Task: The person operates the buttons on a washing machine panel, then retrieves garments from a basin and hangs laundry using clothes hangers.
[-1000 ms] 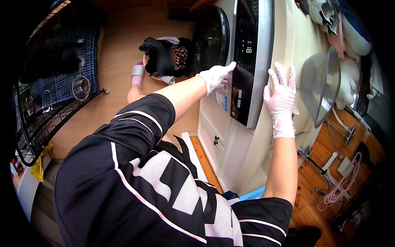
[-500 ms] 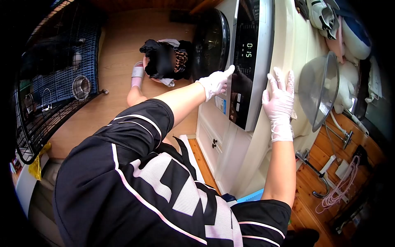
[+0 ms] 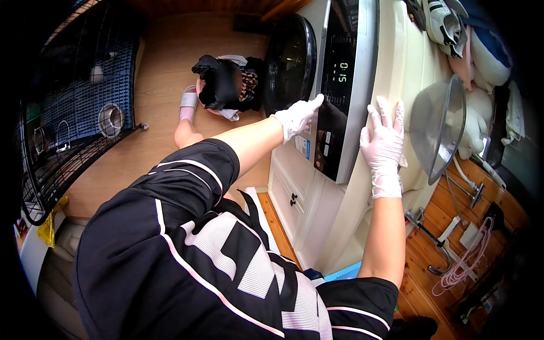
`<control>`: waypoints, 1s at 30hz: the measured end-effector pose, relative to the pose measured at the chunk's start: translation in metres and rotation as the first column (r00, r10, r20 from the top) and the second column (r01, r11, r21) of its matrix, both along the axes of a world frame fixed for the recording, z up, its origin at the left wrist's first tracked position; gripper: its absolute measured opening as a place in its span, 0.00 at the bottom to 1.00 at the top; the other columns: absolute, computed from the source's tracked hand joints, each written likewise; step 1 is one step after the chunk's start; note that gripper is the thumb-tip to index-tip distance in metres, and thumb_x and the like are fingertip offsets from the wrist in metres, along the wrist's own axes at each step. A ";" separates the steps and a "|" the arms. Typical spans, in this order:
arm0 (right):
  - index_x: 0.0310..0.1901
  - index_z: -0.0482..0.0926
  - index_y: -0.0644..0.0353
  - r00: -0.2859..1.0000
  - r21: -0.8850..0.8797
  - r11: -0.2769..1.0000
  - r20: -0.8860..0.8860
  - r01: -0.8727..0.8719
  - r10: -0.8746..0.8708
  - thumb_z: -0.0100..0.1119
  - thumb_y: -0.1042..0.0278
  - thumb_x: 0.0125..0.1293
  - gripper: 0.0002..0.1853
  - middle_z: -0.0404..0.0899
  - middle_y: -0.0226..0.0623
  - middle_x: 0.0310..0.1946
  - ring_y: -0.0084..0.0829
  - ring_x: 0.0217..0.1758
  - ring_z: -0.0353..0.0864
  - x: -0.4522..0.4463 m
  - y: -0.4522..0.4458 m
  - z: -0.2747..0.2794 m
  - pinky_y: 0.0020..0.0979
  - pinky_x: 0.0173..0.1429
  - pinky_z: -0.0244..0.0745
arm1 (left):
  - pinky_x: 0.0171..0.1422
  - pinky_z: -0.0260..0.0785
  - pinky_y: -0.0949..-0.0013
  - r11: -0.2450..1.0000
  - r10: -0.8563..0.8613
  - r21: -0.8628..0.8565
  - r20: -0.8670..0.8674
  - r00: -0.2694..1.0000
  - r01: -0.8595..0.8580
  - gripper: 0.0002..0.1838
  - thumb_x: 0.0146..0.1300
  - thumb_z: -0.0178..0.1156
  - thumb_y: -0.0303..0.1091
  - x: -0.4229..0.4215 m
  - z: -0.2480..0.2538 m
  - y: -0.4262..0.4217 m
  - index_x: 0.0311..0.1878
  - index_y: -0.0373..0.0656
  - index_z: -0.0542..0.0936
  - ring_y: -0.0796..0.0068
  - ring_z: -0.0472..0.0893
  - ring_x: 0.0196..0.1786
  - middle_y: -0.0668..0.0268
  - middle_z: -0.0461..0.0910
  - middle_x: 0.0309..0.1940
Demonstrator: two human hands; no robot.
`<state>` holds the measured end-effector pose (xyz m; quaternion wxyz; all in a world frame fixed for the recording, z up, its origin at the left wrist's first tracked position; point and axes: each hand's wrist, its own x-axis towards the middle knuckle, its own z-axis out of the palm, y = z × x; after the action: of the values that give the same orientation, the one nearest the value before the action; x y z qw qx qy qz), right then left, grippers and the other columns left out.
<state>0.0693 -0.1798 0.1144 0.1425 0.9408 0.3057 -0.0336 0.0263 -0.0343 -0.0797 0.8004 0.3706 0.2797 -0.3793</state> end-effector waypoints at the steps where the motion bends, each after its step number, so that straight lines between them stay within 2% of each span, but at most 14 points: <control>1: 0.57 0.76 0.52 1.000 0.000 1.000 0.003 -0.002 0.002 0.60 0.69 0.52 0.26 0.63 0.28 0.68 0.50 0.75 0.48 0.000 0.000 0.000 0.42 0.74 0.54 | 0.73 0.51 0.53 1.000 0.008 0.008 -0.001 1.000 -0.008 0.44 0.64 0.47 0.66 0.000 -0.001 -0.001 0.70 0.39 0.59 0.51 0.55 0.73 0.52 0.54 0.72; 3: 0.57 0.76 0.52 1.000 -0.001 1.000 0.000 -0.002 0.002 0.60 0.69 0.52 0.26 0.63 0.28 0.67 0.50 0.75 0.48 -0.001 0.000 0.000 0.42 0.74 0.53 | 0.72 0.51 0.53 0.999 0.024 0.022 -0.004 1.000 -0.024 0.44 0.63 0.47 0.66 -0.001 -0.005 -0.005 0.70 0.39 0.59 0.51 0.57 0.72 0.51 0.55 0.72; 9: 0.57 0.75 0.53 1.000 -0.007 1.000 -0.005 -0.004 0.004 0.59 0.69 0.52 0.26 0.63 0.29 0.68 0.50 0.75 0.47 0.000 0.000 0.000 0.42 0.75 0.53 | 0.64 0.61 0.58 0.999 -0.033 0.042 -0.018 0.999 0.034 0.43 0.63 0.48 0.67 0.002 -0.008 -0.004 0.69 0.40 0.61 0.61 0.68 0.61 0.54 0.60 0.69; 12: 0.57 0.75 0.53 1.000 -0.007 1.000 -0.005 -0.003 0.003 0.59 0.69 0.52 0.26 0.63 0.29 0.68 0.50 0.75 0.47 0.000 0.000 0.000 0.42 0.75 0.53 | 0.60 0.64 0.59 0.999 -0.008 0.048 -0.005 1.000 0.008 0.43 0.63 0.48 0.67 0.001 -0.008 -0.005 0.68 0.41 0.62 0.64 0.69 0.57 0.55 0.64 0.66; 15: 0.57 0.75 0.53 1.000 -0.012 1.000 -0.003 -0.006 0.006 0.59 0.69 0.52 0.26 0.63 0.29 0.68 0.51 0.75 0.47 0.000 0.001 0.000 0.42 0.75 0.53 | 0.60 0.64 0.59 0.993 0.049 0.107 -0.019 0.999 -0.046 0.43 0.62 0.48 0.67 0.000 -0.004 -0.009 0.68 0.41 0.63 0.62 0.70 0.57 0.54 0.66 0.65; 18: 0.57 0.75 0.54 1.000 -0.007 1.000 -0.005 -0.009 0.009 0.59 0.69 0.52 0.26 0.63 0.30 0.67 0.51 0.75 0.47 0.000 0.001 0.000 0.42 0.75 0.53 | 0.61 0.64 0.58 0.991 -0.003 0.134 -0.003 1.000 0.003 0.43 0.62 0.49 0.67 0.002 -0.013 -0.010 0.68 0.40 0.63 0.61 0.70 0.58 0.54 0.66 0.65; 24: 0.57 0.75 0.54 1.000 0.001 1.000 -0.009 -0.012 0.012 0.59 0.70 0.52 0.26 0.63 0.30 0.67 0.51 0.75 0.46 0.000 0.001 0.000 0.42 0.75 0.53 | 0.66 0.59 0.54 0.996 -0.014 0.092 0.015 1.000 0.012 0.43 0.62 0.49 0.66 0.000 -0.006 -0.006 0.69 0.40 0.61 0.55 0.66 0.65 0.52 0.63 0.68; 30: 0.58 0.74 0.54 0.999 0.020 0.999 -0.046 0.026 -0.025 0.60 0.72 0.52 0.27 0.62 0.29 0.68 0.49 0.76 0.45 0.000 0.001 0.001 0.43 0.77 0.48 | 0.74 0.45 0.49 1.000 0.015 -0.008 -0.005 1.000 -0.015 0.40 0.66 0.47 0.63 0.004 -0.025 -0.016 0.69 0.40 0.61 0.52 0.56 0.73 0.53 0.60 0.70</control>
<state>0.0693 -0.1788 0.1151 0.1252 0.9451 0.2970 -0.0537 0.0304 -0.0505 -0.1052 0.8039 0.3644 0.2831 -0.3753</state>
